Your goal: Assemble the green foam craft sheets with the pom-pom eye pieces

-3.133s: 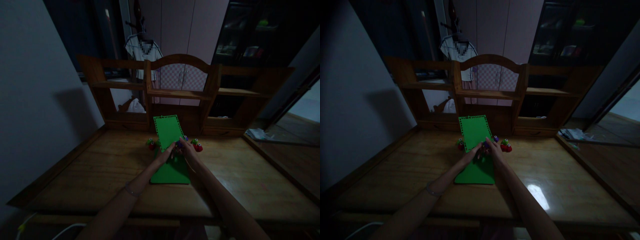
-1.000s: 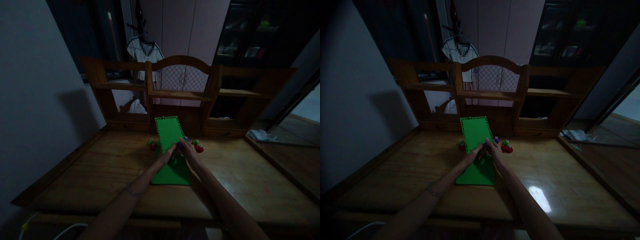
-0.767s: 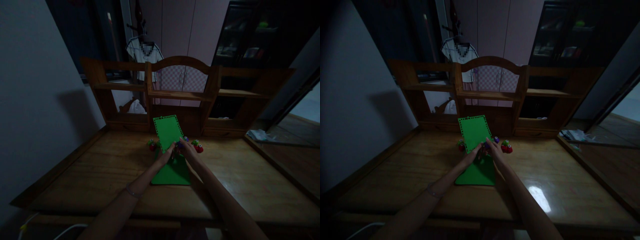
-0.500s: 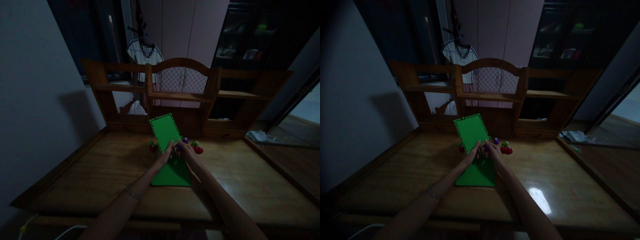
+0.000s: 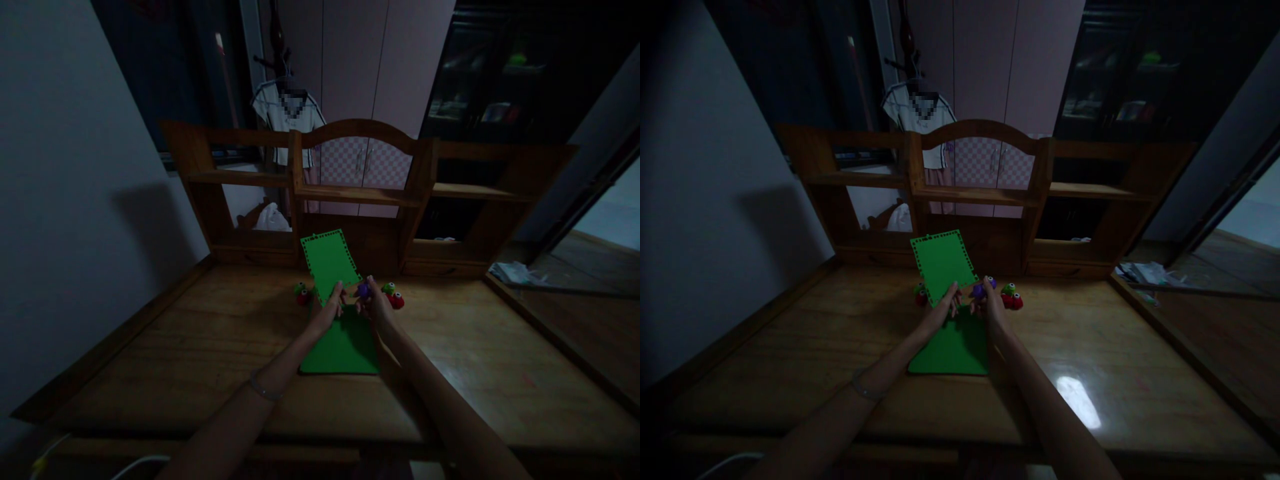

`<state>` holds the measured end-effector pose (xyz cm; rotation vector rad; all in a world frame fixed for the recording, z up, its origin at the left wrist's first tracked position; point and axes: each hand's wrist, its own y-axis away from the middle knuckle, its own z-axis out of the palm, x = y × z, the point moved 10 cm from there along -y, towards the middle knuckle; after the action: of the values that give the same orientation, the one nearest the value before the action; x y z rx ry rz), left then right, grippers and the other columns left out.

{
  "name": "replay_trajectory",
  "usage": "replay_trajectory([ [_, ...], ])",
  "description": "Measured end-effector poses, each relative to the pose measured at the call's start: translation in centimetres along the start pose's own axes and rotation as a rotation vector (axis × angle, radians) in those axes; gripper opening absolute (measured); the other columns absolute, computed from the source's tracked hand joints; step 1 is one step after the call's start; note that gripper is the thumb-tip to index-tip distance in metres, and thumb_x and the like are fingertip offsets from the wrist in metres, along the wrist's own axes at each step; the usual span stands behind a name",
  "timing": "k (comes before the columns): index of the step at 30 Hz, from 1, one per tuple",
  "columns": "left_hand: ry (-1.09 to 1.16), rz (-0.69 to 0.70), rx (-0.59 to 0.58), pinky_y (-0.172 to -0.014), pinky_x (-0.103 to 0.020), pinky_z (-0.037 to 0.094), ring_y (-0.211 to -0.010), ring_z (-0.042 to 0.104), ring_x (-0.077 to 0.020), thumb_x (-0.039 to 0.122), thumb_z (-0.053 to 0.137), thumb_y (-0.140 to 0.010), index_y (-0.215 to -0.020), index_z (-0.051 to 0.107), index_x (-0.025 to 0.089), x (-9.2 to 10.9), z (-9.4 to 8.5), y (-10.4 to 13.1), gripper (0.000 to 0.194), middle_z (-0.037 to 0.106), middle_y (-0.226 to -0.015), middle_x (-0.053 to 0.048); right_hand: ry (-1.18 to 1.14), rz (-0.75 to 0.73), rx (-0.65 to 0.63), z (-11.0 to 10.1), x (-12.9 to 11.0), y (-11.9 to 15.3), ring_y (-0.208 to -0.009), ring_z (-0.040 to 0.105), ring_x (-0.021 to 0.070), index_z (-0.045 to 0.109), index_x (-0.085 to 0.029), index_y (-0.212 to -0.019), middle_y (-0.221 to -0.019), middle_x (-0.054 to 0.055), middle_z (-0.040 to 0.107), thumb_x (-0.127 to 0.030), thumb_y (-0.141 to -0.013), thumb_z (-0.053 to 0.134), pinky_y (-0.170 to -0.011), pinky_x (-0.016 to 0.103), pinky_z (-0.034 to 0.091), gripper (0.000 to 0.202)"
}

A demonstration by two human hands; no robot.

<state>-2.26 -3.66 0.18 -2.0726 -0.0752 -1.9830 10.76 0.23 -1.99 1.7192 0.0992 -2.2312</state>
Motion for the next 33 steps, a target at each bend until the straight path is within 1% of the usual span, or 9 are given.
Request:
replay_trajectory([
  [3,-0.02,-0.028,0.005,-0.046,-0.022,0.035,-0.038,0.042,-0.0095,0.068,0.037,-0.083,-0.06,0.055,0.018,-0.16,-0.05,0.08,0.058,0.044,-0.042,0.002,-0.018,0.006,-0.012,-0.11,0.07,-0.02,-0.031,0.039,0.0098,0.058,-0.017,-0.07,-0.04,0.002,0.053,-0.075,-0.078,0.037,-0.033,0.021,0.02,0.062],
  [7,-0.003,-0.022,0.037,-0.045,-0.022,0.033,-0.037,0.04,-0.0098,0.069,0.038,-0.082,-0.062,0.056,0.018,0.15,-0.27,0.11,0.057,0.04,-0.04,0.004,-0.067,0.014,-0.018,-0.27,0.23,-0.1,-0.031,0.038,0.0097,0.058,-0.017,-0.067,-0.039,0.002,0.051,-0.073,-0.079,0.036,-0.033,0.021,0.019,0.061],
  [10,-0.008,-0.014,0.035,-0.046,-0.023,0.035,-0.037,0.041,-0.0104,0.069,0.038,-0.082,-0.063,0.057,0.018,0.36,-0.29,0.15,0.057,0.04,-0.039,0.004,-0.086,0.013,-0.025,-0.31,0.32,-0.24,-0.03,0.036,0.0095,0.057,-0.017,-0.067,-0.039,0.002,0.051,-0.072,-0.079,0.038,-0.033,0.022,0.017,0.059],
  [14,-0.016,-0.011,0.002,-0.049,-0.023,0.037,-0.038,0.041,-0.0103,0.068,0.036,-0.083,-0.063,0.057,0.018,0.46,-0.13,0.24,0.058,0.041,-0.04,0.004,-0.095,0.009,-0.018,-0.47,0.34,-0.31,-0.03,0.037,0.0097,0.057,-0.018,-0.071,-0.04,0.001,0.052,-0.072,-0.077,0.04,-0.033,0.021,0.018,0.058],
  [17,-0.026,-0.025,-0.02,-0.05,-0.023,0.037,-0.038,0.042,-0.01,0.069,0.035,-0.083,-0.06,0.056,0.019,0.29,0.03,0.27,0.059,0.042,-0.04,0.003,-0.097,0.027,-0.028,-0.44,0.52,-0.27,-0.03,0.036,0.0094,0.057,-0.017,-0.07,-0.039,0.001,0.05,-0.072,-0.079,0.038,-0.033,0.021,0.018,0.058],
  [22,-0.035,-0.014,0.01,-0.048,-0.023,0.036,-0.038,0.041,-0.01,0.067,0.036,-0.084,-0.061,0.056,0.018,0.45,-0.27,0.3,0.058,0.042,-0.04,0.003,-0.08,0.04,-0.037,-0.5,0.8,-0.29,-0.029,0.036,0.0087,0.058,-0.016,-0.068,-0.039,0.002,0.051,-0.07,-0.08,0.037,-0.033,0.021,0.018,0.059],
  [27,-0.04,-0.023,-0.01,-0.05,-0.024,0.037,-0.039,0.042,-0.0103,0.067,0.035,-0.084,-0.059,0.055,0.019,0.37,-0.13,0.3,0.058,0.042,-0.04,0.003,-0.077,0.05,-0.016,-0.74,0.97,-0.49,-0.029,0.035,0.0091,0.057,-0.017,-0.067,-0.039,0.002,0.051,-0.072,-0.079,0.038,-0.032,0.021,0.019,0.059],
  [33,-0.035,-0.046,0.003,-0.05,-0.024,0.036,-0.039,0.042,-0.0113,0.067,0.037,-0.083,-0.06,0.055,0.019,0.08,-0.28,0.26,0.057,0.04,-0.04,0.003,-0.1,0.062,-0.016,-0.65,0.92,-0.44,-0.029,0.036,0.0097,0.057,-0.017,-0.069,-0.038,0.001,0.05,-0.071,-0.079,0.038,-0.032,0.021,0.018,0.057],
])
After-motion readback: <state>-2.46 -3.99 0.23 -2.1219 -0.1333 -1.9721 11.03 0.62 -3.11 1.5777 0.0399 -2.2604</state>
